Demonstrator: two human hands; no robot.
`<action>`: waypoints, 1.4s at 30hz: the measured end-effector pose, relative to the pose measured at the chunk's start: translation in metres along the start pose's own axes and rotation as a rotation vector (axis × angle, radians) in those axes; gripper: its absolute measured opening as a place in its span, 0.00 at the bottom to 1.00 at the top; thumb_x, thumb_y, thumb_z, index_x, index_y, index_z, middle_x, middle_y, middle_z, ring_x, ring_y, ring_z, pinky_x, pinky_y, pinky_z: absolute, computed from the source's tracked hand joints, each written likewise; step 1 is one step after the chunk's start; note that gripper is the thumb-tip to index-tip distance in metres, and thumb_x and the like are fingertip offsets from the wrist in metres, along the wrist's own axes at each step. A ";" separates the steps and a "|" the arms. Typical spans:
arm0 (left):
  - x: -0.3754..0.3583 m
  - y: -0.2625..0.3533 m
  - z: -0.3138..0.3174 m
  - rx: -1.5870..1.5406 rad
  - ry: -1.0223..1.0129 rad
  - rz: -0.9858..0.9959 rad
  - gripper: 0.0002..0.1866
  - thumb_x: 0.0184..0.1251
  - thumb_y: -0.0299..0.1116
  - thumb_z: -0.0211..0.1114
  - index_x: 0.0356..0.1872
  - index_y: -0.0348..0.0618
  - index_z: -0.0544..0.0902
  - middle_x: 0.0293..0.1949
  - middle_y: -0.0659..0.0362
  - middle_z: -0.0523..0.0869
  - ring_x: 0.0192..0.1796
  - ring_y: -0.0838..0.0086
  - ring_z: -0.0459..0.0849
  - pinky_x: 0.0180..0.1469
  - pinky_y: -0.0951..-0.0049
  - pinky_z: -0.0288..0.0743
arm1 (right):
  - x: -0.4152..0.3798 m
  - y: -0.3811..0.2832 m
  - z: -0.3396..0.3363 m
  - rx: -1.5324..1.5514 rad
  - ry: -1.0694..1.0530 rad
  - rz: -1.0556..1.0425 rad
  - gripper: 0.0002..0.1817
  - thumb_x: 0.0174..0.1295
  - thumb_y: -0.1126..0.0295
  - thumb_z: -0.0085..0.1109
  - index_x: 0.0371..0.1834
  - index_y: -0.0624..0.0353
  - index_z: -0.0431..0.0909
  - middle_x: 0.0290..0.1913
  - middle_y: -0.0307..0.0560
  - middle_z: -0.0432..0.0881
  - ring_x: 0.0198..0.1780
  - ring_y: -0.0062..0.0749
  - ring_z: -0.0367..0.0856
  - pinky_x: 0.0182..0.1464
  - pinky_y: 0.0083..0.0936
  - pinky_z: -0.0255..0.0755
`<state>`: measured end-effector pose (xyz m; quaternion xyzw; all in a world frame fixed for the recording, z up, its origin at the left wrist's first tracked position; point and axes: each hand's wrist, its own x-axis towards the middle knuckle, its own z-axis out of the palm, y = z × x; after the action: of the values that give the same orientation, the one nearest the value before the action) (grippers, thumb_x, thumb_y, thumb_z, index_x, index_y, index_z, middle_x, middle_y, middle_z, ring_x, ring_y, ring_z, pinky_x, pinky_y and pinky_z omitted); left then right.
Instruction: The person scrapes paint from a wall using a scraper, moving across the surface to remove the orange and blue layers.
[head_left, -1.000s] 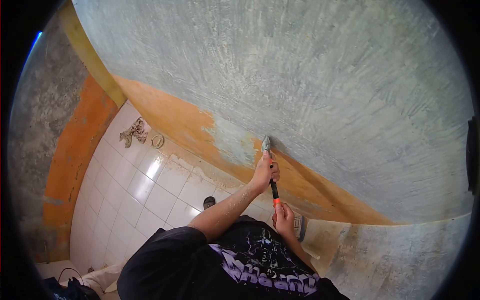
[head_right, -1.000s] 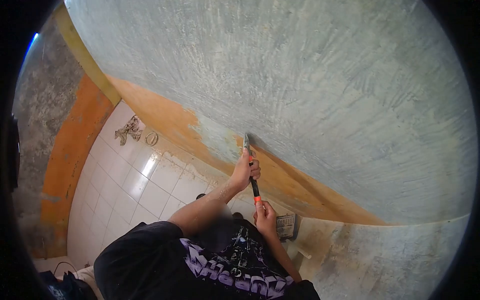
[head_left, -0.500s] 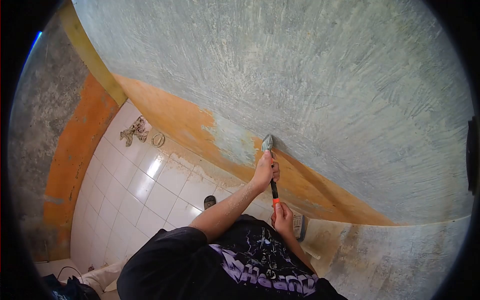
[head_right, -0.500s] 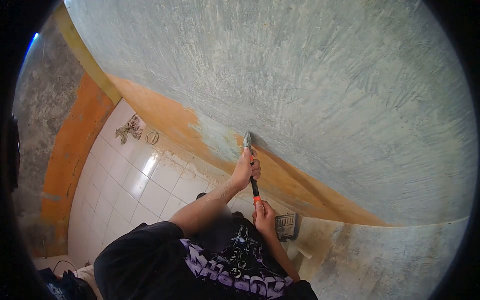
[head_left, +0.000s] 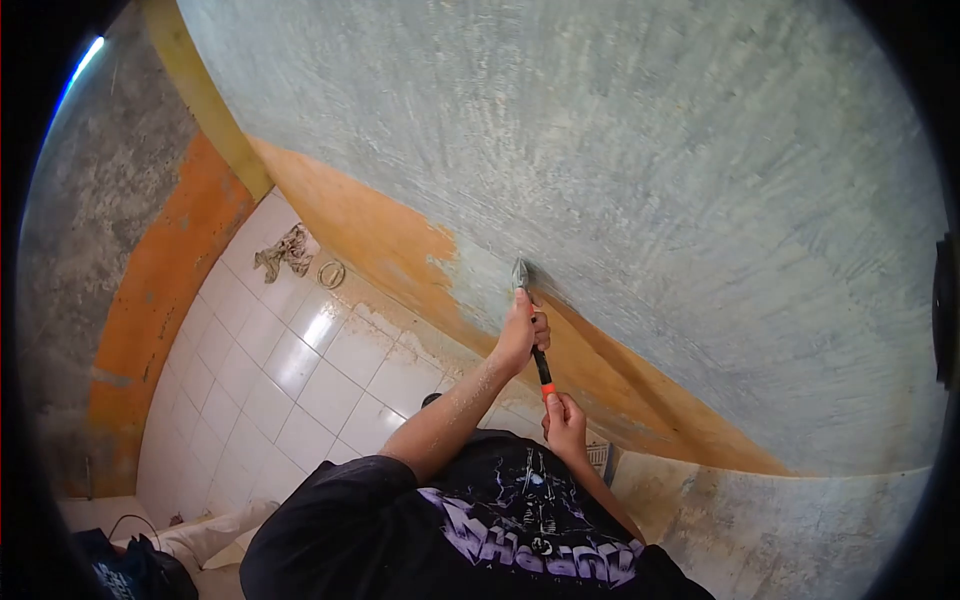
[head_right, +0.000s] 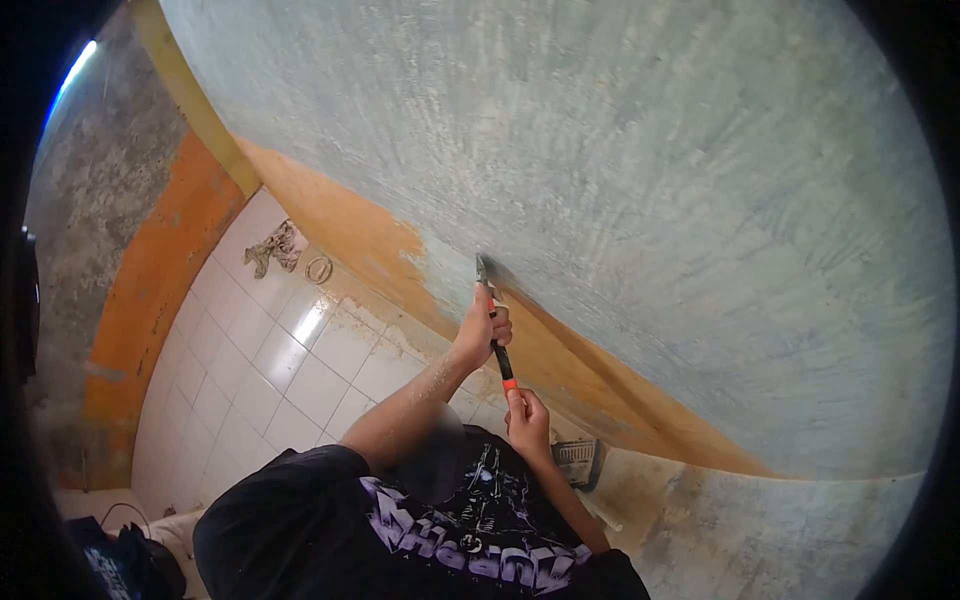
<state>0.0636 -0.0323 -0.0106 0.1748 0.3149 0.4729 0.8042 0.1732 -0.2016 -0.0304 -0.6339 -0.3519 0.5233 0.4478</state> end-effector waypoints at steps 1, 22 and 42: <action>0.000 0.003 0.000 0.003 0.002 0.005 0.26 0.76 0.66 0.38 0.42 0.53 0.65 0.16 0.69 0.54 0.15 0.82 0.54 0.21 0.76 0.54 | 0.003 0.001 0.003 0.019 -0.008 0.000 0.16 0.75 0.58 0.52 0.42 0.62 0.76 0.17 0.31 0.65 0.16 0.13 0.61 0.18 0.18 0.53; -0.024 -0.041 0.029 0.062 -0.124 -0.062 0.24 0.77 0.64 0.38 0.44 0.53 0.64 0.17 0.68 0.56 0.17 0.81 0.56 0.23 0.74 0.57 | -0.036 0.027 -0.028 0.106 0.099 0.036 0.15 0.76 0.59 0.48 0.42 0.60 0.74 0.16 0.32 0.65 0.12 0.16 0.59 0.14 0.19 0.52; -0.014 -0.039 0.023 0.112 -0.074 -0.028 0.26 0.75 0.66 0.38 0.43 0.53 0.63 0.16 0.68 0.54 0.15 0.81 0.54 0.20 0.74 0.54 | -0.025 0.033 -0.025 -0.005 0.095 -0.023 0.15 0.76 0.59 0.51 0.41 0.62 0.76 0.17 0.32 0.67 0.17 0.13 0.63 0.20 0.18 0.55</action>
<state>0.0991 -0.0635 -0.0112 0.2324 0.3131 0.4365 0.8109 0.1918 -0.2411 -0.0517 -0.6552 -0.3388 0.4864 0.4684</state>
